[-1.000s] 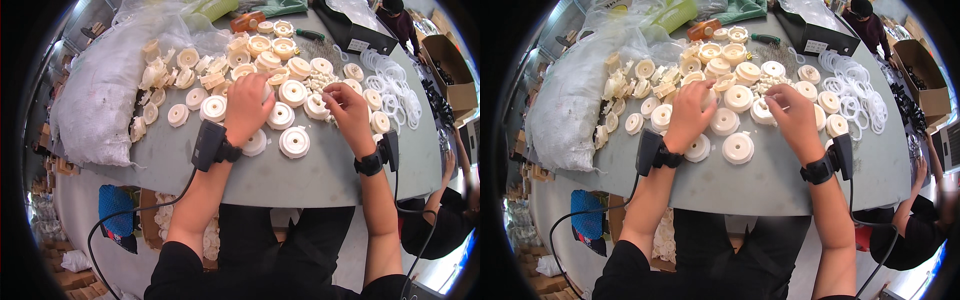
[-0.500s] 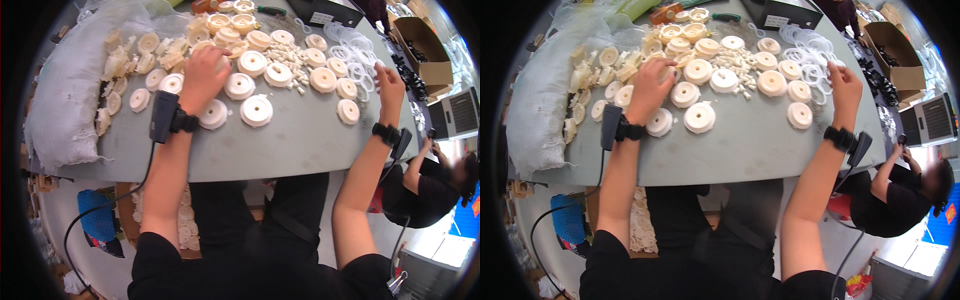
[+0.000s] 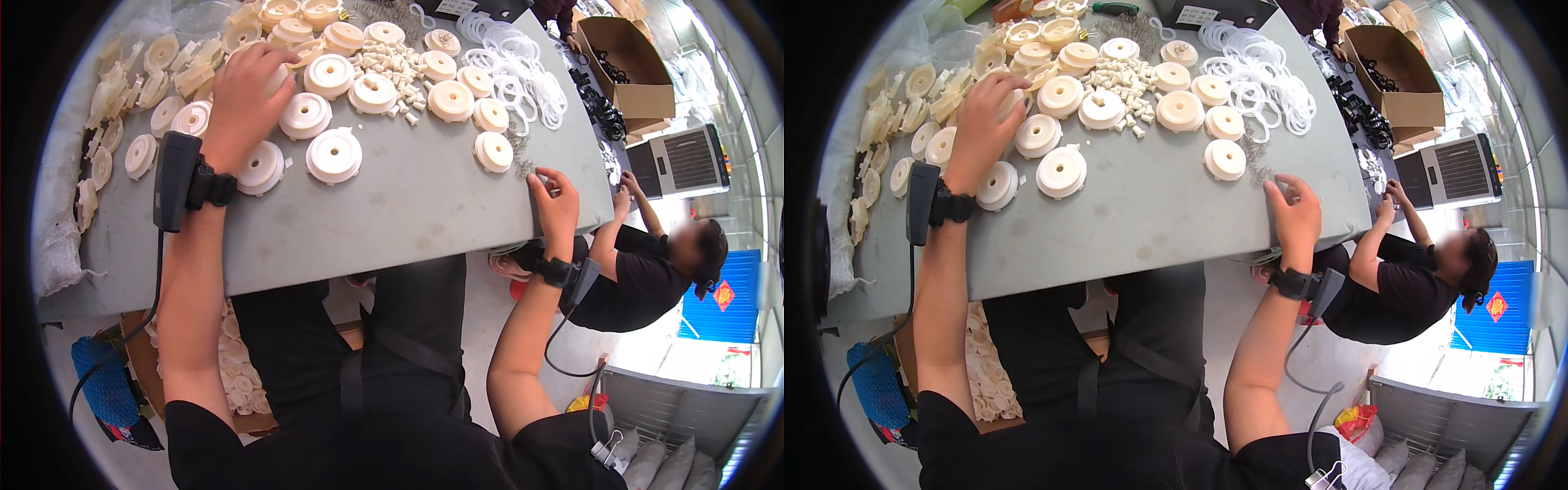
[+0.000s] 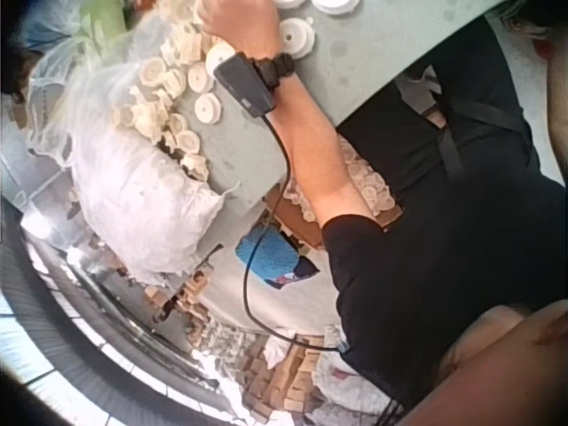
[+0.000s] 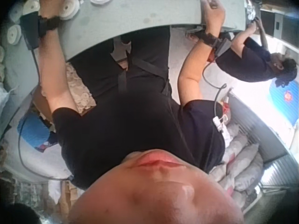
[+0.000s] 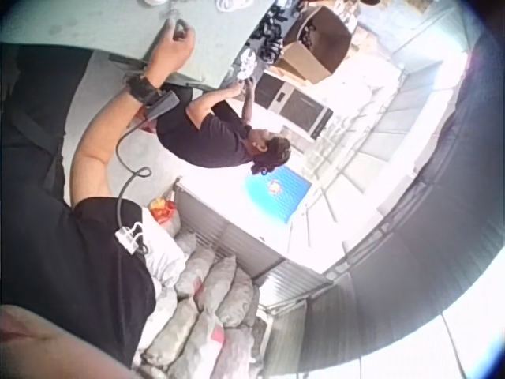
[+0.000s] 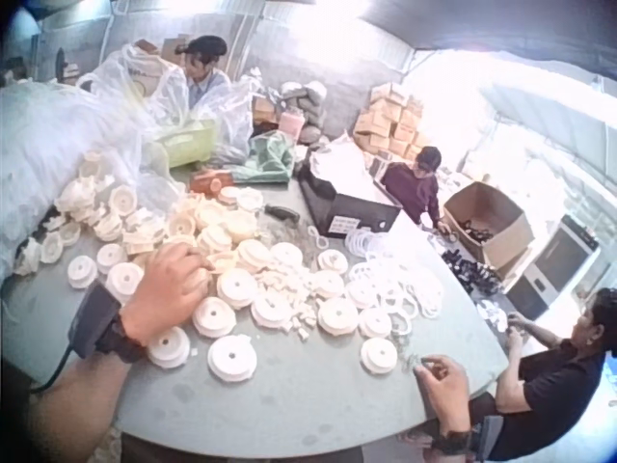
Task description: Assembling small plastic components by inserting metal pins into plastic caps and sorting them.
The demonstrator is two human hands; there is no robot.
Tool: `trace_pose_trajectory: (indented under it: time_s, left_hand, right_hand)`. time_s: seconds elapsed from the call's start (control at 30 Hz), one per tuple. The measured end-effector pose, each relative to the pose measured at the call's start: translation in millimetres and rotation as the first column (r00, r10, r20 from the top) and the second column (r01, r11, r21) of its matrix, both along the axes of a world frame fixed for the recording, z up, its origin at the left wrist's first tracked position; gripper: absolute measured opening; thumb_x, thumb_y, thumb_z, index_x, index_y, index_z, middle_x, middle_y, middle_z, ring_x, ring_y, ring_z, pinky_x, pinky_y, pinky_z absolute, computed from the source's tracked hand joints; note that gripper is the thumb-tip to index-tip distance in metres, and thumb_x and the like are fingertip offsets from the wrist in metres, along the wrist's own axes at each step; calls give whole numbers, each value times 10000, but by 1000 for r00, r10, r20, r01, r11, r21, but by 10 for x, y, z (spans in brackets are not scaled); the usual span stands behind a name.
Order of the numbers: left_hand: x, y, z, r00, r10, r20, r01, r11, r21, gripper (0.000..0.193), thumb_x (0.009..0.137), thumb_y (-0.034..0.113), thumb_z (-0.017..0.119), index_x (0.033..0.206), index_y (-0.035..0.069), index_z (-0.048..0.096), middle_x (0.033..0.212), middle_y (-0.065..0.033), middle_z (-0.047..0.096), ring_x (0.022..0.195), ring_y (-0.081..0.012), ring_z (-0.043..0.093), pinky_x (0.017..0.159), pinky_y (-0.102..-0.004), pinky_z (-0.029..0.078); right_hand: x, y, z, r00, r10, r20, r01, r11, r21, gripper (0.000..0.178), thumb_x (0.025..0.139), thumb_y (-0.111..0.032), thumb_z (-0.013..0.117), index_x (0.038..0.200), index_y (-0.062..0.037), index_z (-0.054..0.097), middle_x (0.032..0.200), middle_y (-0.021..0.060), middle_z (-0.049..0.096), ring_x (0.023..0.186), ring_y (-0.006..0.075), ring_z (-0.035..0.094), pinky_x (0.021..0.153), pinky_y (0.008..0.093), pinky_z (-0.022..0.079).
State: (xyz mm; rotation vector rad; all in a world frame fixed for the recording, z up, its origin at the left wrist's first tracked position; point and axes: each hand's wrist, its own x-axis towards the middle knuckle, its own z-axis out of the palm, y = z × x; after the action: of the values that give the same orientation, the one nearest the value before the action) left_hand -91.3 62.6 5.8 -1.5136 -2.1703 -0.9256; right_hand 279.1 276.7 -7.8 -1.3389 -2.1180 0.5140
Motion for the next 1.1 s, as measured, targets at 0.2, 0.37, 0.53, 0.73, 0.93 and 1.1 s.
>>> trace_pose_trajectory:
  time_s: [0.2,0.37,0.53,0.73,0.93,1.1]
  left_hand:
    - [190,39,158,972,-186,-142,210,962,173,245,745,95,611,990,91,620,975,-69,604,945,-259,546,823,-366,391]
    - [555,21,224,891,-444,-97,451,837,311,378,722,153,674,1088,107,591,990,-76,614,911,-243,566,790,-361,401]
    - [765,38,162,777,-629,38,604,761,238,418,718,83,691,1120,93,578,914,-38,628,867,-216,570,770,-320,413]
    - [569,57,96,688,-624,369,515,779,357,151,826,62,596,967,14,625,858,-53,649,755,-118,622,658,-251,472]
    - [568,95,89,326,-737,593,546,658,518,180,864,54,562,1026,-19,592,880,-59,638,827,-121,623,752,-241,491]
    - [589,88,102,169,-759,629,606,583,541,190,876,68,554,1046,-9,589,875,-48,633,801,-114,614,751,-235,489]
  right_hand:
    - [-14,86,29,988,37,-148,-28,998,59,212,827,-177,617,951,-7,634,685,29,587,630,82,522,566,236,412]
    - [-614,-594,440,864,256,-433,-316,946,-71,204,858,-156,584,992,-5,618,736,19,600,663,71,537,577,204,410]
    - [-1234,-910,500,607,539,-583,-768,585,-259,207,873,-127,567,1009,25,603,733,31,592,649,78,531,582,210,424]
    - [-1547,-988,286,462,306,-832,-838,458,-297,248,907,-140,507,1072,32,575,777,61,604,648,96,529,596,224,440]
    - [-1558,-1005,236,196,186,-963,-954,263,-143,265,931,-129,451,1148,2,525,768,59,582,636,105,517,596,258,447]
    - [-1547,-1015,215,138,168,-976,-974,200,-104,257,932,-132,442,1165,-33,482,742,62,571,622,106,506,591,264,442]
